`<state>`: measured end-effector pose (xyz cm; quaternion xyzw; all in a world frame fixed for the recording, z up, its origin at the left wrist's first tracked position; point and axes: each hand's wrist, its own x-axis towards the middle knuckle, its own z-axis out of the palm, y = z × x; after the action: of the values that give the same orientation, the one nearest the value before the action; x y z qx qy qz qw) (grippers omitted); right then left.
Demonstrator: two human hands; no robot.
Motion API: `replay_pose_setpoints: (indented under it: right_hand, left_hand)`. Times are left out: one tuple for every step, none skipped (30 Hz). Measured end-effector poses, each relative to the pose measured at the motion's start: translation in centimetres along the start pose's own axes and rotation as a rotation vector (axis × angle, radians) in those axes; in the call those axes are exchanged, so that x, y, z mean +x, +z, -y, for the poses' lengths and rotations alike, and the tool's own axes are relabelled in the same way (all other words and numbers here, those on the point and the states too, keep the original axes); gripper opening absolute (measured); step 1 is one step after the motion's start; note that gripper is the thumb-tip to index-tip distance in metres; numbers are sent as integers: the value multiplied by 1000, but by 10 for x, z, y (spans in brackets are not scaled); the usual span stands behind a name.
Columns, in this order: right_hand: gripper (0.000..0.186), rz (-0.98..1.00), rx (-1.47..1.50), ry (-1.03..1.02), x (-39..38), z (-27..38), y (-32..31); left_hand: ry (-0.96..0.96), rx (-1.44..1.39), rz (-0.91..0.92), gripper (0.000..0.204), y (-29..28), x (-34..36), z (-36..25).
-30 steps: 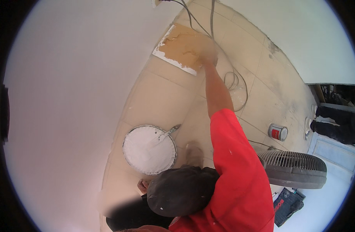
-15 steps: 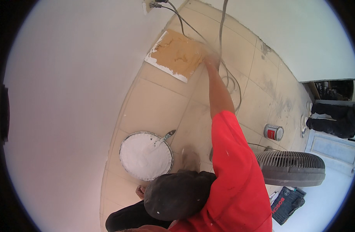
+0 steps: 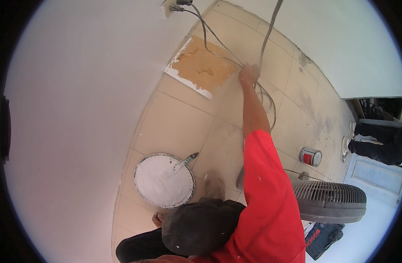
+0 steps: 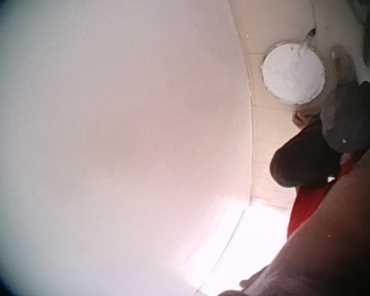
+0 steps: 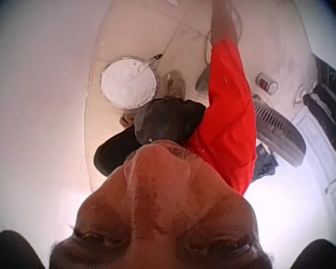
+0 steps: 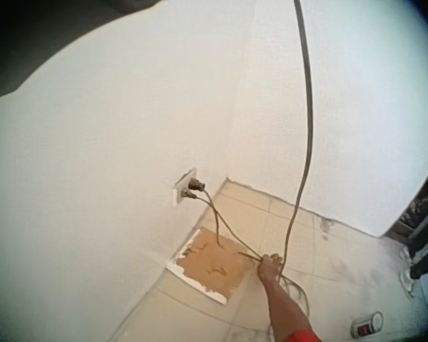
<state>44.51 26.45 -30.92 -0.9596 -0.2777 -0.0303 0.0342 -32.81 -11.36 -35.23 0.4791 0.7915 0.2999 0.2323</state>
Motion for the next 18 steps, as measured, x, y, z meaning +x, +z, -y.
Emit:
replay_pose_setpoints:
  right_hand:
    - [35,6,-14,9,2,-4,0]
    - [33,-31,8,23,-1,-3,3]
    - [32,-67,31,38,-4,-1,7]
    - [30,-103,54,55,-8,-1,10]
    - [29,-107,60,25,-11,-5,9]
    - [28,-110,66,-4,-17,-11,9]
    - [27,-113,73,-33,-22,-16,9]
    - [29,-105,72,-40,-26,-17,7]
    - [31,-97,71,-47,-30,-15,6]
    - [33,-88,70,-54,-33,-13,5]
    - [37,-79,60,-77,-34,-12,4]
    - [40,-70,50,-100,-36,-11,3]
    - [44,-61,40,-124,-37,-9,2]
    - [42,-82,26,-117,-41,-2,-1]
    - [41,-104,11,-110,-44,6,-3]
    - [40,-125,-3,-104,-47,12,-7]
    - [46,-87,12,-79,-44,15,-8]
    - [53,-50,27,-54,-39,17,-10]
  left_hand:
    - [-4,-6,-1,33,2,1,-1]
    - [-4,-4,-10,33,0,1,-4]
    - [-7,-2,-18,33,0,2,-7]
    - [-5,-3,-29,33,-1,3,-9]
    - [-7,-4,-26,33,0,3,-8]
    - [-10,-2,-23,33,3,1,-6]
    - [-8,-1,-18,33,4,3,-4]
    - [-7,-5,-21,33,5,2,-4]
    - [-5,2,-21,33,5,2,-3]
    - [-4,1,-27,33,5,1,-2]
    - [3,1,-25,33,6,1,-2]
    - [7,-4,-27,33,8,1,-2]
    - [10,-3,-25,33,9,2,-2]
    - [16,-1,-28,33,9,2,-2]
    - [19,1,-33,33,8,3,-1]
    - [21,4,-37,33,8,2,-1]
    - [25,6,-38,33,9,3,-2]
    - [28,1,-41,33,11,4,-3]
